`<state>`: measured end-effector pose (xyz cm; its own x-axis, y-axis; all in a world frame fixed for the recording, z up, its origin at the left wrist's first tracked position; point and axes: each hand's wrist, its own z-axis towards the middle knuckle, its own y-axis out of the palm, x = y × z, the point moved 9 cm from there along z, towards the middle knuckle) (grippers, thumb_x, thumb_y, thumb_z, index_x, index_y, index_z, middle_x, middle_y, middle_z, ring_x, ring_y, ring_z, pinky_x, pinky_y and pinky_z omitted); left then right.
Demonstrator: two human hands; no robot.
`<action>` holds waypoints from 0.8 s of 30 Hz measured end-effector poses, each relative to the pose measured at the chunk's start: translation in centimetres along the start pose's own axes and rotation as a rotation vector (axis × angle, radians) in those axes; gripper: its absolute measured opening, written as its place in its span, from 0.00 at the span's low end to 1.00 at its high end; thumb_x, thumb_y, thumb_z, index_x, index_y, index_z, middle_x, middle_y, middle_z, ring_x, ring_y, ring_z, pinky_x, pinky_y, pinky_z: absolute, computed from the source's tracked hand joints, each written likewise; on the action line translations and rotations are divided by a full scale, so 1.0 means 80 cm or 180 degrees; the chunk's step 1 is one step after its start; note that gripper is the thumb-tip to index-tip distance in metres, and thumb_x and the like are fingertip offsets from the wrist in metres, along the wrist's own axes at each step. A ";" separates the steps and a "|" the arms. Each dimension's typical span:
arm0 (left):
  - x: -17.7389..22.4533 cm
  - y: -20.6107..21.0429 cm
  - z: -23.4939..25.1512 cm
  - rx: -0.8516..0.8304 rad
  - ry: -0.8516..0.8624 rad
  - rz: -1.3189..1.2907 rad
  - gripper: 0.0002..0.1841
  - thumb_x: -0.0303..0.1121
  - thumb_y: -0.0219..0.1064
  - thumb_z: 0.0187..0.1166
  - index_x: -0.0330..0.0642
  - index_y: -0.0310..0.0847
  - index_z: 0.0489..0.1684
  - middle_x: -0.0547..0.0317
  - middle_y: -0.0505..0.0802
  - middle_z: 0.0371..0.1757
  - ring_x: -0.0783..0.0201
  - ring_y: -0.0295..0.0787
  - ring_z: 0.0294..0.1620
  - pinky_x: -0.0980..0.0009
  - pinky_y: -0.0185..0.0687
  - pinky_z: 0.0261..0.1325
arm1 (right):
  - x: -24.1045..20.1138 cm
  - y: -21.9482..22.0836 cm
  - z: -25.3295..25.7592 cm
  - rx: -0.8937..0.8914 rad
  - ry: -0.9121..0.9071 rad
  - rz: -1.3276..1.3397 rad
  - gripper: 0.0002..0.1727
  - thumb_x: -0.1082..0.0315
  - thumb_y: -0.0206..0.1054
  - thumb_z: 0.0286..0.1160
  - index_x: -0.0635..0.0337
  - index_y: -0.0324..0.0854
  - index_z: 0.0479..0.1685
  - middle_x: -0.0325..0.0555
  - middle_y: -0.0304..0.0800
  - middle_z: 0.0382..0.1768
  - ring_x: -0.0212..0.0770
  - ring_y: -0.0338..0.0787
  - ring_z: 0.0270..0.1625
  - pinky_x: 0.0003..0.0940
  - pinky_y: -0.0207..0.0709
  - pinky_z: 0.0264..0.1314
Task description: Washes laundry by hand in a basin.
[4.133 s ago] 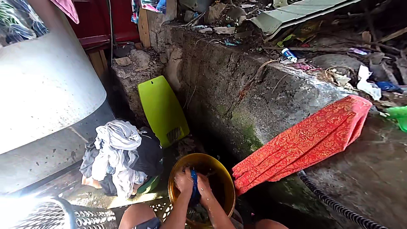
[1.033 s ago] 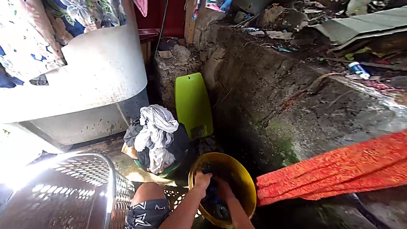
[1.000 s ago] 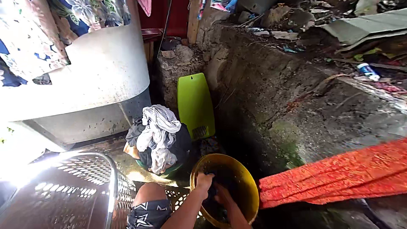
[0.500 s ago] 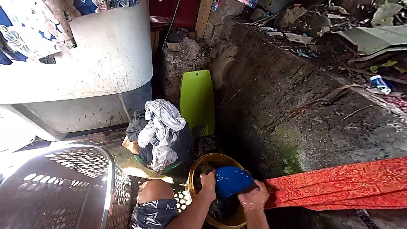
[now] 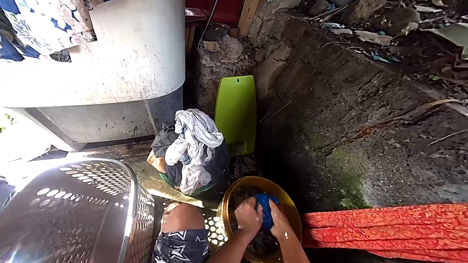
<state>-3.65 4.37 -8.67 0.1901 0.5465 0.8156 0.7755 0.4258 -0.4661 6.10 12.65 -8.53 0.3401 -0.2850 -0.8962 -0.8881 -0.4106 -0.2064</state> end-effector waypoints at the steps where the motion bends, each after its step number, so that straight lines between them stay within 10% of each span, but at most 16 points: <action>1: -0.023 0.001 0.015 -0.0092 -0.0422 -0.0053 0.21 0.43 0.55 0.91 0.41 0.83 0.72 0.40 0.91 0.67 0.41 0.87 0.70 0.39 0.79 0.71 | 0.005 0.000 0.006 0.0014 0.0082 -0.0006 0.24 0.60 0.54 0.91 0.69 0.68 0.77 0.62 0.82 0.64 0.48 0.84 0.64 0.48 0.78 0.68; 4: -0.068 0.008 0.038 -0.0018 -0.0972 -0.0303 0.24 0.42 0.55 0.92 0.35 0.75 0.78 0.38 0.85 0.74 0.45 0.81 0.78 0.47 0.72 0.81 | 0.007 0.005 0.023 -0.0100 -0.0442 -0.0682 0.21 0.62 0.64 0.86 0.73 0.77 0.64 0.61 0.86 0.57 0.46 0.85 0.61 0.44 0.76 0.69; 6: -0.077 0.021 0.041 -0.0144 -0.1091 -0.0572 0.25 0.43 0.57 0.91 0.34 0.72 0.79 0.36 0.84 0.75 0.45 0.80 0.78 0.48 0.73 0.81 | 0.045 0.015 0.044 -0.0507 -0.0677 -0.1912 0.31 0.64 0.70 0.80 0.74 0.69 0.78 0.70 0.80 0.71 0.59 0.81 0.75 0.53 0.71 0.81; 9: -0.085 0.039 0.039 -0.0412 -0.1198 -0.0896 0.28 0.42 0.59 0.91 0.36 0.65 0.85 0.35 0.81 0.78 0.44 0.79 0.79 0.47 0.73 0.80 | 0.138 0.030 0.049 -0.1010 0.0139 -0.3949 0.40 0.61 0.68 0.81 0.58 0.56 0.92 0.67 0.67 0.85 0.67 0.75 0.81 0.65 0.71 0.79; 12: -0.093 0.048 0.034 -0.0508 -0.1297 -0.1242 0.29 0.41 0.60 0.90 0.37 0.64 0.86 0.33 0.79 0.80 0.42 0.75 0.82 0.45 0.70 0.82 | 0.164 0.030 0.047 -0.1277 0.0577 -0.4397 0.33 0.56 0.65 0.83 0.56 0.67 0.87 0.63 0.74 0.81 0.65 0.75 0.81 0.68 0.69 0.79; 16: -0.101 0.045 0.028 -0.0359 -0.1428 -0.1859 0.30 0.48 0.55 0.93 0.39 0.63 0.88 0.34 0.76 0.83 0.40 0.69 0.86 0.41 0.63 0.85 | 0.021 0.042 0.024 -0.1493 -0.0530 -0.3281 0.30 0.72 0.78 0.63 0.70 0.80 0.69 0.69 0.84 0.66 0.64 0.83 0.71 0.61 0.73 0.77; 19: -0.102 0.050 0.025 -0.0210 -0.1670 -0.2905 0.30 0.53 0.56 0.91 0.34 0.76 0.75 0.34 0.85 0.70 0.40 0.82 0.70 0.39 0.76 0.70 | -0.108 0.027 -0.049 -0.1695 -0.1757 -0.1555 0.24 0.69 0.83 0.48 0.67 0.85 0.49 0.47 0.90 0.48 0.36 0.88 0.54 0.36 0.82 0.62; 21: -0.079 0.038 0.013 0.0008 -0.1847 -0.3689 0.27 0.49 0.59 0.90 0.33 0.76 0.71 0.35 0.87 0.65 0.42 0.84 0.64 0.40 0.80 0.64 | -0.119 0.001 -0.058 -0.1451 -0.1768 0.0001 0.19 0.69 0.80 0.52 0.57 0.85 0.47 0.32 0.92 0.45 0.26 0.90 0.51 0.27 0.86 0.58; 24: -0.016 -0.012 -0.016 0.0532 -0.1111 -0.3436 0.21 0.38 0.58 0.91 0.30 0.76 0.72 0.32 0.86 0.66 0.42 0.83 0.67 0.43 0.78 0.70 | -0.062 -0.013 -0.026 -0.0122 -0.0679 0.1528 0.14 0.65 0.54 0.87 0.61 0.75 0.62 0.41 0.88 0.47 0.31 0.89 0.50 0.33 0.85 0.55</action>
<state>-3.87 2.35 -8.87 -0.7235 -0.0031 0.6904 0.3379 0.8705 0.3580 5.99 12.68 -3.05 -0.1764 -0.2679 -0.9472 -0.9152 -0.3097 0.2580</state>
